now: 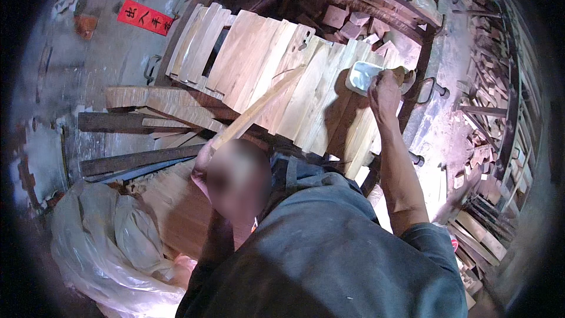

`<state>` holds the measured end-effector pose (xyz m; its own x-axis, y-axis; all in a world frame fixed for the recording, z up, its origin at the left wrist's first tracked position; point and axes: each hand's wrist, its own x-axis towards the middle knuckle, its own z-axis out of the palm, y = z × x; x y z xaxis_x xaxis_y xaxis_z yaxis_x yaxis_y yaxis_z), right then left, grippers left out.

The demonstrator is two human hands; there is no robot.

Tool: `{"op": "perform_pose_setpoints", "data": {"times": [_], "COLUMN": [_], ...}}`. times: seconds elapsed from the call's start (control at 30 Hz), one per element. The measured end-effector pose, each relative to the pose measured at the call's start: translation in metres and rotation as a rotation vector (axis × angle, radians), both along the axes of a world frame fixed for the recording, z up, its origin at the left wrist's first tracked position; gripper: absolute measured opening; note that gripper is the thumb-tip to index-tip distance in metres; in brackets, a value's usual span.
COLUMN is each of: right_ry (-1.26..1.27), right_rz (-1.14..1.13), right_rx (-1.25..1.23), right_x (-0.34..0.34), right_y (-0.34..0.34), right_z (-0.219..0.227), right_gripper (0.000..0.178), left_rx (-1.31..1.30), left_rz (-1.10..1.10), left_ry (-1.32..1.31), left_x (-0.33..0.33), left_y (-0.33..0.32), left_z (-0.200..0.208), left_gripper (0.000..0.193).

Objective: The person repeatedly picks up thin wooden planks, applies a white adhesive to one face using a brush, and stacks the coated planks on a workbench. The person occasionally flips planks to coat the opposite side before stacking.

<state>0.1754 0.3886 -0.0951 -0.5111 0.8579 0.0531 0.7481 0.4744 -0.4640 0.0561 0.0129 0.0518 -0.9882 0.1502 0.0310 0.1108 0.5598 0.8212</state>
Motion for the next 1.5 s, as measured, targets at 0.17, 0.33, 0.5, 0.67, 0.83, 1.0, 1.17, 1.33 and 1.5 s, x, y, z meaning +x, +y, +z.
{"op": "perform_pose_setpoints", "data": {"times": [0.17,0.33,0.5,0.67,0.83,1.0,1.17,1.33,1.5], "right_ry": [-0.101,-0.228,-0.234,0.105,0.749,1.315,1.294,1.071,0.754], "right_rz": [0.082,0.164,0.292,0.027,-0.553,-0.7,-0.669,-0.204,0.16], "right_rx": [-0.064,-0.027,0.033,-0.024,-0.878,-1.338,-1.405,-1.346,-1.076], "right_x": [0.009,0.002,-0.008,0.016,0.023,0.048,0.052,0.017,-0.029], "right_y": [-0.015,-0.014,0.005,-0.022,-0.052,-0.056,-0.071,-0.102,-0.131], "right_z": [-0.027,-0.03,-0.015,-0.019,-0.024,-0.062,-0.037,0.019,0.084], "right_gripper": [0.022,0.024,0.018,0.024,0.025,0.031,0.031,0.024,0.014], "left_rx": [0.086,0.157,0.2,0.123,0.157,0.138,0.119,0.213,0.218], "left_rz": [0.017,0.006,-0.064,-0.065,-0.081,-0.067,-0.084,-0.224,-0.29], "left_ry": [-0.06,-0.081,-0.096,-0.105,-0.07,-0.095,-0.121,-0.043,0.079], "left_x": [-0.009,-0.01,-0.007,0.001,-0.003,-0.004,-0.002,-0.012,-0.018], "left_y": [-0.007,-0.007,-0.002,0.002,-0.007,-0.006,-0.006,-0.015,-0.011], "left_z": [-0.018,-0.015,-0.007,0.0,-0.015,-0.007,-0.004,-0.015,-0.017], "left_gripper": [0.033,0.028,0.029,0.033,0.037,0.039,0.041,0.04,0.04]}}
